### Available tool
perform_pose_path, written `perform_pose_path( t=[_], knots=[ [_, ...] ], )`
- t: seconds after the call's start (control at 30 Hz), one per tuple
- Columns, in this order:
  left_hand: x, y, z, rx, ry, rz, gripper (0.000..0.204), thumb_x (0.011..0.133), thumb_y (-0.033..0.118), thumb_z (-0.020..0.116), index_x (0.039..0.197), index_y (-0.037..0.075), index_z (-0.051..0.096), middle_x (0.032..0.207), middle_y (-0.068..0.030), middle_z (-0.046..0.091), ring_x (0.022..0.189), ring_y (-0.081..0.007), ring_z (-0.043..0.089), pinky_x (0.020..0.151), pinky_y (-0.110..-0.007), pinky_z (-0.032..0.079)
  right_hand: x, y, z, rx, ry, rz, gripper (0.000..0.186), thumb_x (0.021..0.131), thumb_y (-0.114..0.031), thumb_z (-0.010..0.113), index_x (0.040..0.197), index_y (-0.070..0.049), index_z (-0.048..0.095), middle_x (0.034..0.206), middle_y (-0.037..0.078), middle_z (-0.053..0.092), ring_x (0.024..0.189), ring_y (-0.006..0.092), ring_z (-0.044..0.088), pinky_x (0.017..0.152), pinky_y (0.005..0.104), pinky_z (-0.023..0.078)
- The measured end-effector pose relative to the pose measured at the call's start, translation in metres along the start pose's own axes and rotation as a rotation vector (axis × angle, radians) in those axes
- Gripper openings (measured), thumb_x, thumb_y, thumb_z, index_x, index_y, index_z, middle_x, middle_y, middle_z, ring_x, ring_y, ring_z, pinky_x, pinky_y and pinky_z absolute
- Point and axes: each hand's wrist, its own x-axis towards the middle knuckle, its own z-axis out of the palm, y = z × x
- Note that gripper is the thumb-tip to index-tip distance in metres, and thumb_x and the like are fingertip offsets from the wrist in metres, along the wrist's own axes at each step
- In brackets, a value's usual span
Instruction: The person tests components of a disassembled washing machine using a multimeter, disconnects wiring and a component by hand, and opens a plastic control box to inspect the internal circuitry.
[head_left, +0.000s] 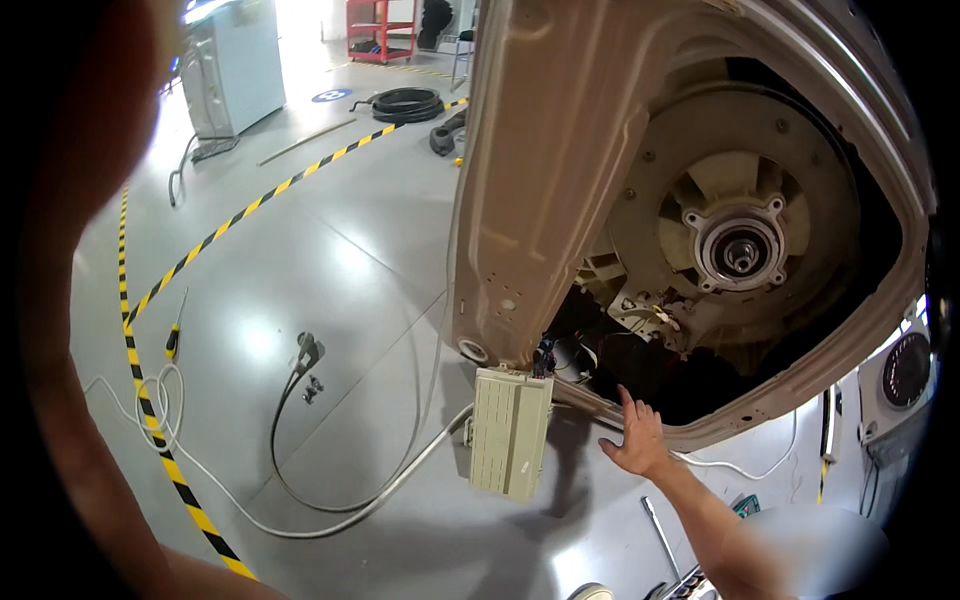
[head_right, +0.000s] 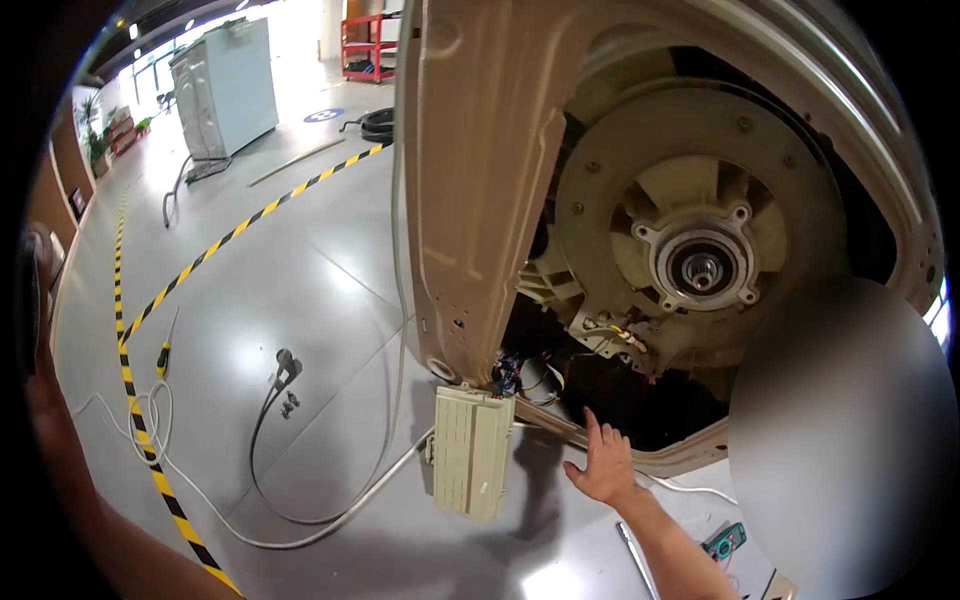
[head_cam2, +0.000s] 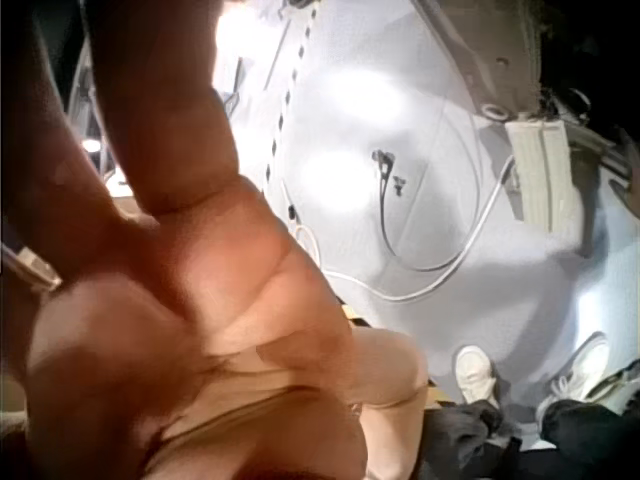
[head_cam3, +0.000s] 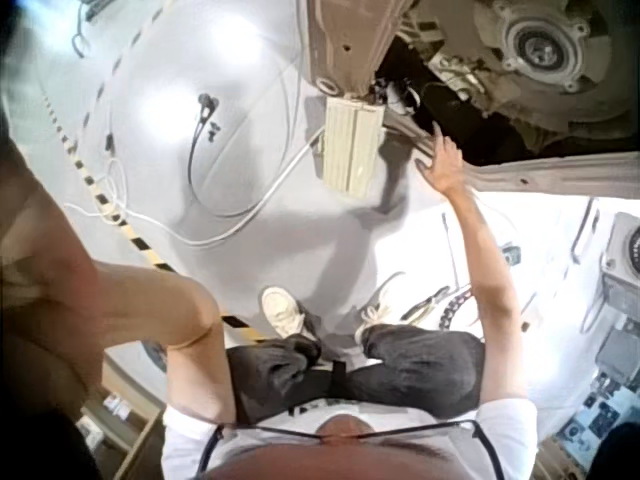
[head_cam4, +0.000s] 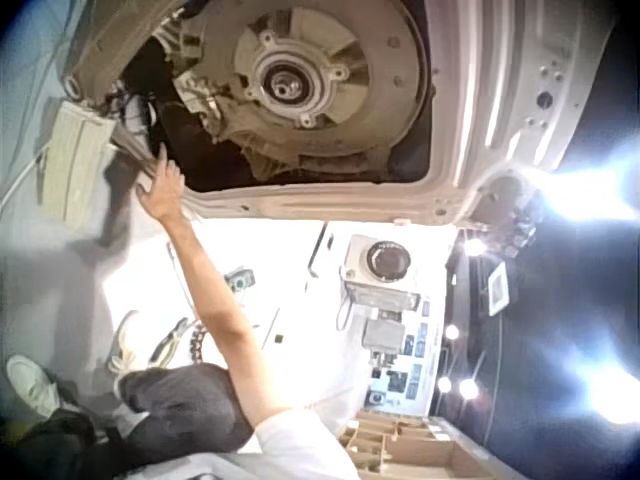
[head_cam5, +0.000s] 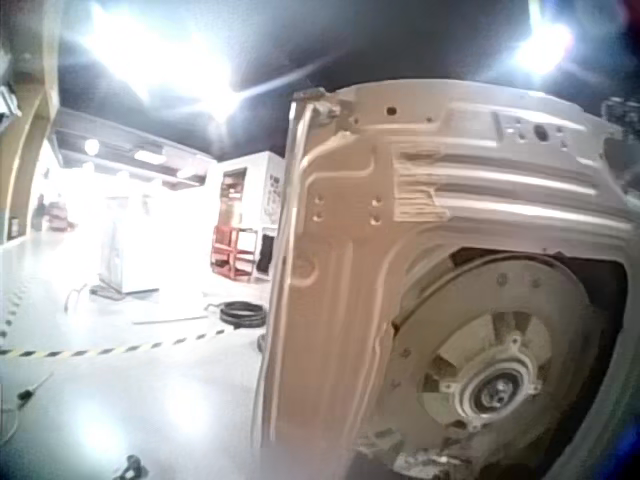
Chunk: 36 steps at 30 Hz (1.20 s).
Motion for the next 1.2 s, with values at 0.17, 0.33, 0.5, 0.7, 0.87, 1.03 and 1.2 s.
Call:
perform_pose_path(
  t=[0.17, 0.33, 0.5, 0.7, 0.87, 1.03, 1.2],
  knots=[
    [0.001, 0.073, -0.053, 0.087, 0.082, 0.110, 0.037, 0.093, 0.020, 0.044, 0.117, -0.008, 0.049, 0.122, -0.0210, 0.046, 0.115, -0.0265, 0.043, 0.098, -0.040, 0.034, 0.023, -0.012, 0.040, -0.040, 0.112, -0.103, 0.095, 0.063, -0.038, 0.077, 0.140, -0.002, 0.034, 0.123, 0.021, 0.052, 0.115, 0.0378, 0.047, 0.097, 0.0491, 0.035],
    [0.049, 0.127, 0.000, -0.126, -0.198, 0.286, 0.037, 0.092, 0.019, 0.043, 0.117, -0.009, 0.048, 0.123, -0.0215, 0.045, 0.115, -0.0267, 0.043, 0.099, -0.040, 0.033, -0.015, 0.040, 0.029, -0.151, -0.079, 0.085, 0.096, 0.066, -0.024, 0.075, 0.146, -0.004, 0.025, 0.142, 0.022, 0.036, 0.129, 0.0414, 0.034, 0.109, 0.0514, 0.024],
    [0.027, 0.157, -0.004, -0.142, -0.246, 0.312, 0.038, 0.092, 0.018, 0.043, 0.117, -0.010, 0.047, 0.124, -0.0220, 0.043, 0.115, -0.0270, 0.042, 0.099, -0.040, 0.033, 0.009, -0.003, 0.006, 0.126, -0.163, 0.152, 0.099, 0.067, -0.018, 0.072, 0.149, -0.008, 0.016, 0.139, 0.025, 0.037, 0.128, 0.0438, 0.034, 0.109, 0.0521, 0.023],
    [0.027, 0.185, 0.004, -0.231, -0.308, 0.338, 0.038, 0.091, 0.017, 0.043, 0.117, -0.011, 0.046, 0.125, -0.0226, 0.042, 0.115, -0.0273, 0.041, 0.099, -0.041, 0.032, 0.010, 0.009, 0.022, 0.132, 0.022, 0.013, 0.101, 0.065, -0.011, 0.071, 0.149, -0.009, 0.015, 0.130, 0.026, 0.043, 0.119, 0.0445, 0.039, 0.104, 0.0514, 0.028],
    [0.030, 0.187, 0.032, -0.351, -0.365, 0.373, 0.038, 0.091, 0.016, 0.043, 0.117, -0.012, 0.045, 0.125, -0.0232, 0.040, 0.115, -0.0275, 0.040, 0.099, -0.041, 0.032, 0.011, 0.027, -0.005, 0.049, 0.040, 0.040, 0.100, 0.065, -0.013, 0.072, 0.148, -0.009, 0.016, 0.127, 0.028, 0.044, 0.117, 0.0444, 0.041, 0.101, 0.0500, 0.031],
    [0.016, 0.188, 0.019, -0.404, -0.323, 0.431, 0.038, 0.090, 0.015, 0.043, 0.117, -0.012, 0.044, 0.126, -0.0237, 0.039, 0.115, -0.0277, 0.039, 0.099, -0.041, 0.031, 0.006, 0.005, -0.001, 0.074, -0.042, 0.080, 0.099, 0.067, -0.013, 0.070, 0.149, -0.011, 0.015, 0.134, 0.029, 0.041, 0.125, 0.0466, 0.036, 0.106, 0.0526, 0.026],
    [-0.009, 0.230, 0.017, -0.464, -0.304, 0.579, 0.039, 0.090, 0.014, 0.043, 0.117, -0.013, 0.043, 0.126, -0.0242, 0.038, 0.115, -0.0280, 0.038, 0.099, -0.042, 0.031, 0.007, 0.006, -0.005, 0.109, -0.064, 0.096, 0.097, 0.069, -0.011, 0.068, 0.150, -0.011, 0.014, 0.137, 0.030, 0.038, 0.128, 0.0468, 0.033, 0.108, 0.0521, 0.023]
  ],
)
